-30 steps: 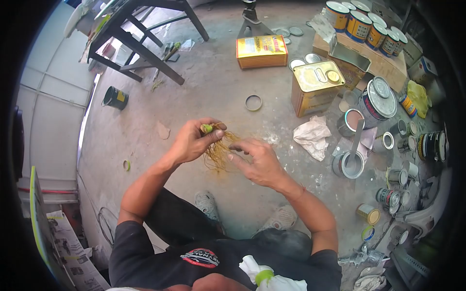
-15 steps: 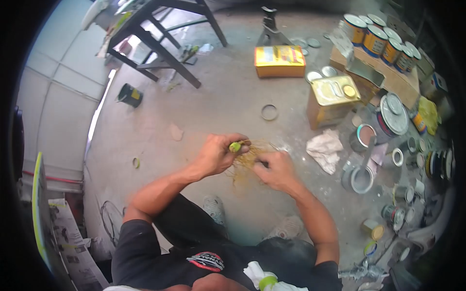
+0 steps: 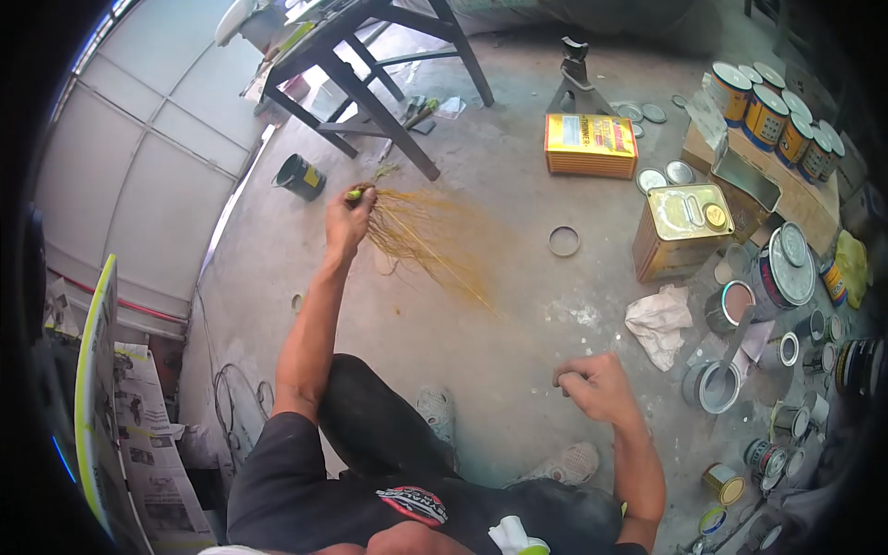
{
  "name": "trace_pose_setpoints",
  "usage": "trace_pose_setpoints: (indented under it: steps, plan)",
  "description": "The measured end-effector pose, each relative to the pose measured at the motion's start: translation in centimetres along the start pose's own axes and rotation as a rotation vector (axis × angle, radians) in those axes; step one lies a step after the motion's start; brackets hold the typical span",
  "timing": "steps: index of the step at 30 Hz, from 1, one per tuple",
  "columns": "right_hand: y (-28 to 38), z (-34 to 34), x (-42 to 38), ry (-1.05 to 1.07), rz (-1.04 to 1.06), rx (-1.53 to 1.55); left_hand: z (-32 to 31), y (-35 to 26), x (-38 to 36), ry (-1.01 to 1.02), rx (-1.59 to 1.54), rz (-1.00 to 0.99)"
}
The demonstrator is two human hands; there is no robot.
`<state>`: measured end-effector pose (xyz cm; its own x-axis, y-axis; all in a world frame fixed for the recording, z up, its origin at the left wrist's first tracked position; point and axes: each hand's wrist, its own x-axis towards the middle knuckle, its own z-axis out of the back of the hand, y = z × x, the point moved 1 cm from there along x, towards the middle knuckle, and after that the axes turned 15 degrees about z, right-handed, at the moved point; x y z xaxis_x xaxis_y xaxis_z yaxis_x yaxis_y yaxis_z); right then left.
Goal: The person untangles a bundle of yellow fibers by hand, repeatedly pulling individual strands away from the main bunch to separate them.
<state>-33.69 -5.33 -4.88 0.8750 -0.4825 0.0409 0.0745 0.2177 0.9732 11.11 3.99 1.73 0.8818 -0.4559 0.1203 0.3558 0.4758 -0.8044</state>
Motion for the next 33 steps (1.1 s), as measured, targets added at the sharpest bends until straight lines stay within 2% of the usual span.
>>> trace_pose_setpoints:
  steps: [2, 3, 5, 7, 8, 9, 11, 13, 14, 16, 18, 19, 21, 23, 25, 26, 27, 28, 33]
  plan:
    - [0.2, 0.4, -0.5, 0.036, -0.036, 0.014, 0.8, 3.0, 1.9, -0.215, 0.15, 0.033]
    - [0.1, 0.6, -0.7, 0.023, -0.061, 0.046, 1.3, 4.0, 2.3, -0.216, 0.149, 0.037]
    - [-0.1, 1.1, -1.0, 0.004, -0.082, 0.079, 2.2, 5.0, 2.9, -0.425, 0.249, 0.121]
    - [-0.4, 2.2, -1.4, -0.08, -0.082, 0.051, 3.0, 5.9, 2.9, -0.494, 0.298, 0.156]
    - [-1.1, 3.4, -2.0, -0.081, -0.08, 0.05, 3.8, 6.6, 3.2, -0.598, 0.327, 0.228]
    - [-2.2, 5.1, -3.0, -0.143, -0.147, 0.044, 4.7, 8.0, 3.6, -0.7, 0.355, 0.303]
    - [-2.3, 6.4, -3.8, -0.213, -0.215, 0.034, 5.6, 9.6, 4.0, -0.739, 0.309, 0.341]
    - [-1.4, 7.4, -4.2, -0.38, -0.166, 0.045, 4.4, 8.3, 2.9, -0.278, 0.35, 0.215]
    - [-0.9, 7.0, -3.6, -0.391, -0.129, 0.042, 2.6, 7.0, 1.9, 0.022, 0.248, 0.143]
    - [0.2, 5.6, -1.7, -0.366, 0.064, -0.023, -0.9, 0.4, -2.2, 0.437, 0.194, 0.177]
    - [2.3, 3.2, 0.8, -0.327, 0.314, -0.127, -3.9, -3.9, -6.4, 0.65, 0.115, 0.137]
    - [3.1, 2.0, 1.7, -0.33, 0.345, -0.127, -4.7, -5.4, -8.3, 0.676, 0.106, 0.131]
    - [4.1, -0.3, 3.3, -0.349, 0.434, -0.162, -5.7, -7.8, -11.7, 0.862, 0.122, 0.044]
    - [4.4, -1.5, 4.0, -0.353, 0.476, -0.207, -6.2, -9.3, -14.5, 0.89, 0.166, -0.002]
    - [4.2, -2.2, 4.2, -0.215, 0.243, -0.012, -6.5, -10.5, -16.5, 0.909, 0.213, -0.041]
    - [3.7, -2.3, 4.2, -0.209, 0.24, -0.011, -6.4, -11.1, -17.2, 0.896, 0.287, -0.043]
    - [2.9, -2.6, 4.2, -0.112, 0.17, 0.193, -6.4, -11.2, -17.7, 0.879, 0.362, -0.045]
    - [2.4, -2.8, 4.3, -0.015, 0.098, 0.396, -6.8, -10.3, -18.0, 0.859, 0.285, -0.118]
    - [1.5, -3.3, 3.7, -0.049, 0.067, 0.444, -7.1, -10.7, -19.3, 0.884, 0.29, -0.095]
